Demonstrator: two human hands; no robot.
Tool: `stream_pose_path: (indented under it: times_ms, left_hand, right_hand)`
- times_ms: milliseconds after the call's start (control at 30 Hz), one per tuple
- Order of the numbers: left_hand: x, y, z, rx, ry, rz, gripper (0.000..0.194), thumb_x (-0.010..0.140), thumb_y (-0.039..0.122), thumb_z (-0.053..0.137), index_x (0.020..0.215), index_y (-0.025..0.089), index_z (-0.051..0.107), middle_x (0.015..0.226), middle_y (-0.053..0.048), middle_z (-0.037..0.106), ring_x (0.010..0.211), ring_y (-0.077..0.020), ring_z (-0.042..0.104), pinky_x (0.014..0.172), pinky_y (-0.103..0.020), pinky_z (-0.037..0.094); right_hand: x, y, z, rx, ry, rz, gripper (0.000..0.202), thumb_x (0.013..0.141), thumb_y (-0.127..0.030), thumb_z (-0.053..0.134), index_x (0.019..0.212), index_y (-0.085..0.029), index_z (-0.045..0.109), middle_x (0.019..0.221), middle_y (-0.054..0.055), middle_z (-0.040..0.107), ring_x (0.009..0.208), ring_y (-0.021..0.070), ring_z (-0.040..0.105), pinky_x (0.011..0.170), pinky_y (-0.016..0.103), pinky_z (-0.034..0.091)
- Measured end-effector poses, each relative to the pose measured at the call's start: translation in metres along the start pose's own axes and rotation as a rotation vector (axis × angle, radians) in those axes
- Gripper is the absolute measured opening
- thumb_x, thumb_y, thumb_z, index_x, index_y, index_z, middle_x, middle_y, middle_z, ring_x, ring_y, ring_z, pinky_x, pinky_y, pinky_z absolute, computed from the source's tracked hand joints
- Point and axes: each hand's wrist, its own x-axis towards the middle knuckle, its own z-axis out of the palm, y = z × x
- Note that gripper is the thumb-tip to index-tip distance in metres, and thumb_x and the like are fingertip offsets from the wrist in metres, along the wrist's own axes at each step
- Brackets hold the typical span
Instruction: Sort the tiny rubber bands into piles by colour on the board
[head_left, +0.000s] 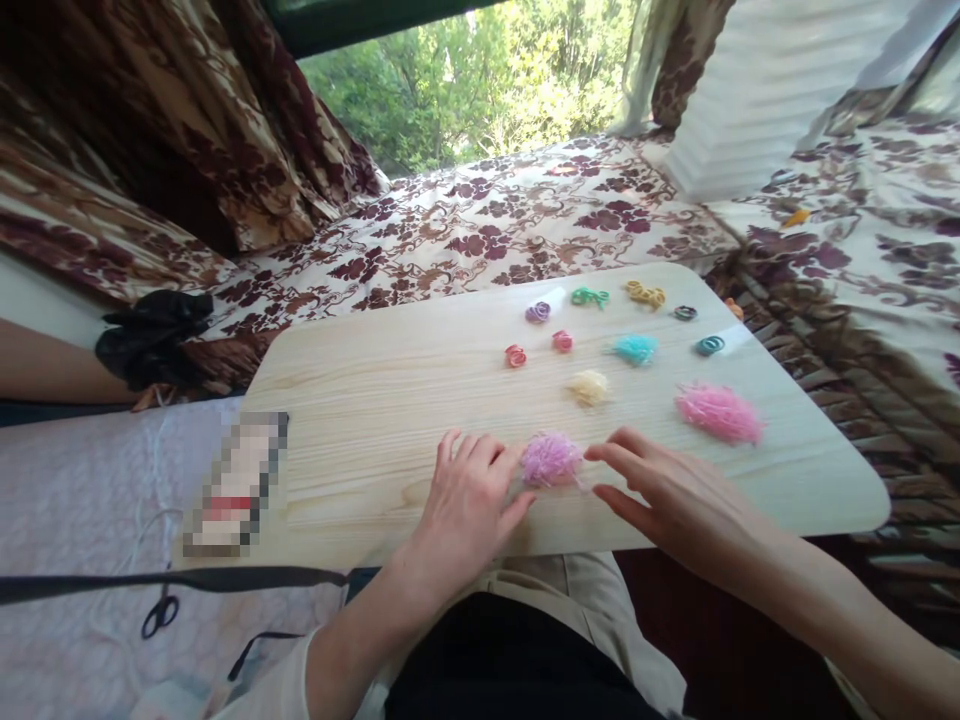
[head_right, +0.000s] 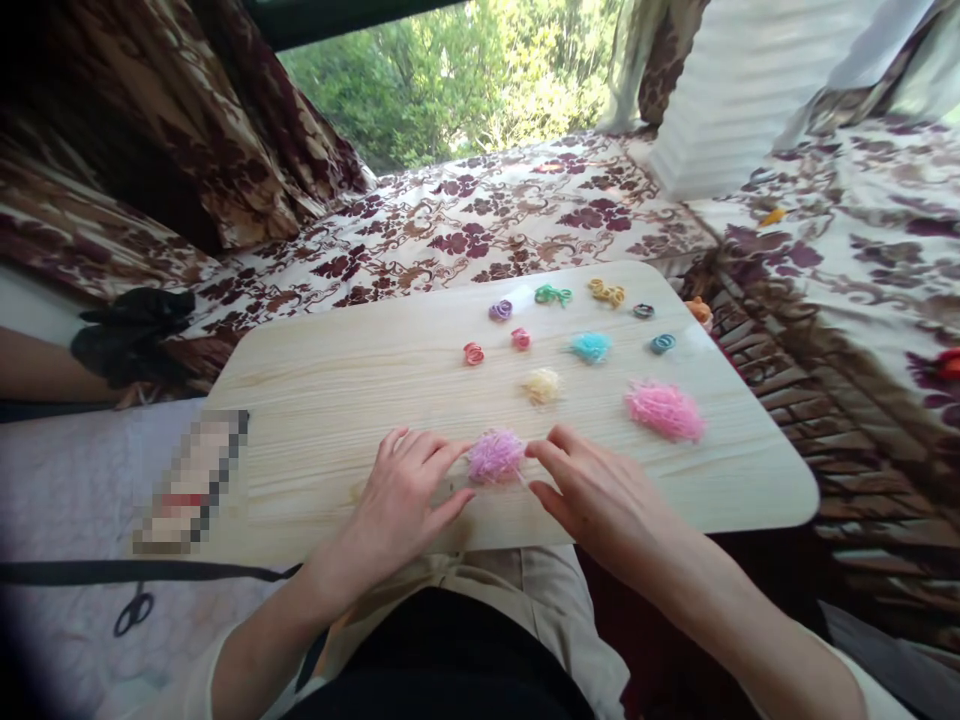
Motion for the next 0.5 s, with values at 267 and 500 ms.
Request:
stream_pose_path:
  times_ms: [267,500]
  left_hand:
    - [0.009,0.010,0.016,-0.080,0.208,0.040,0.014,0.088,0.024,0.063,0.101,0.022,0.065,0.096,-0.003,0.064,0.094,-0.0210,0.060,0.107,-0.052,0.031]
    - [0.026,0.013,0.025,-0.101,0.159,-0.029,0.010,0.088,0.025,0.062,0.097,0.021,0.065,0.095,-0.004,0.065,0.096,-0.0225,0.060,0.107,-0.054,0.029]
  right_hand:
    - [-0.013,-0.013,0.018,0.020,0.215,0.105,0.025,0.098,-0.024,0.040,0.090,-0.022,0.064,0.082,0.002,0.063,0.063,0.0130,0.062,0.056,0.026,0.044]
    - [0.006,-0.009,0.037,0.027,0.270,0.240,0.020,0.096,-0.029,0.048,0.084,-0.021,0.062,0.078,0.000,0.062,0.067,0.0140,0.062,0.057,0.026,0.040]
